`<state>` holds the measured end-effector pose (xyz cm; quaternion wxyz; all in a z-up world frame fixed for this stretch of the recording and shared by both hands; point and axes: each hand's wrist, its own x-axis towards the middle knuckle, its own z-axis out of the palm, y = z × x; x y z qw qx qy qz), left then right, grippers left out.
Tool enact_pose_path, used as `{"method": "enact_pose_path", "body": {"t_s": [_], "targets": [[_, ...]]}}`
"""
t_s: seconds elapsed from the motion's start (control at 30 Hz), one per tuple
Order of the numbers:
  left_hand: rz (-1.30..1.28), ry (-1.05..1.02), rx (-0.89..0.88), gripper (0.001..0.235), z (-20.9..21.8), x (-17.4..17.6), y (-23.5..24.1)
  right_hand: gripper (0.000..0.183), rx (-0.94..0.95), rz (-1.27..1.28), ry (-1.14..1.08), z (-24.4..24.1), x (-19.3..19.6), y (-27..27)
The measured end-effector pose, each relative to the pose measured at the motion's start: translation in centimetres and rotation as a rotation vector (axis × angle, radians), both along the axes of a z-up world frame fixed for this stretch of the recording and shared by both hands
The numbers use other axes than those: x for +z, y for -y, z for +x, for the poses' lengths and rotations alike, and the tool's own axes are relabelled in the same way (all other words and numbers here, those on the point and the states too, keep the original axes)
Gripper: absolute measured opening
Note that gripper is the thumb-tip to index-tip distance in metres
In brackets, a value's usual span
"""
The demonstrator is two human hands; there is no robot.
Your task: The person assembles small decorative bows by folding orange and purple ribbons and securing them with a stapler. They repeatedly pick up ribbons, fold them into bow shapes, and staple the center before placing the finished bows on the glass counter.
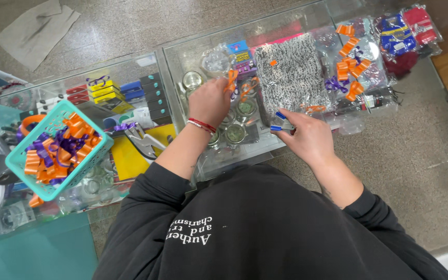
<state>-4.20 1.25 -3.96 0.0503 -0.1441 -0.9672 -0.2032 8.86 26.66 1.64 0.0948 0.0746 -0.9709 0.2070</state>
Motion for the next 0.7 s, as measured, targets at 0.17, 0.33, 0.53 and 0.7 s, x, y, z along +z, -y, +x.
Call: {"method": "enact_pose_path", "body": {"t_s": [0.17, 0.33, 0.53, 0.7], "targets": [[-0.118, -0.020, 0.024, 0.024, -1.1, 1.2, -2.0, 0.049, -0.096, -0.011, 0.117, 0.6, -0.3, -3.3], [-0.179, -0.221, 0.069, 0.018, -0.9, 3.0, -4.2, 0.055, -0.260, -0.014, 0.185, 0.9, -1.2, -7.1], [-0.081, -0.511, -0.191, 0.004, -0.4, -1.5, -12.4, 0.050, -0.422, -0.403, 0.314, 0.1, -2.5, -10.4], [-0.010, -0.108, -0.389, 0.028, 2.4, -1.5, -17.4, 0.047, -0.331, -0.886, 0.337, -1.5, -5.7, -12.9]]}}
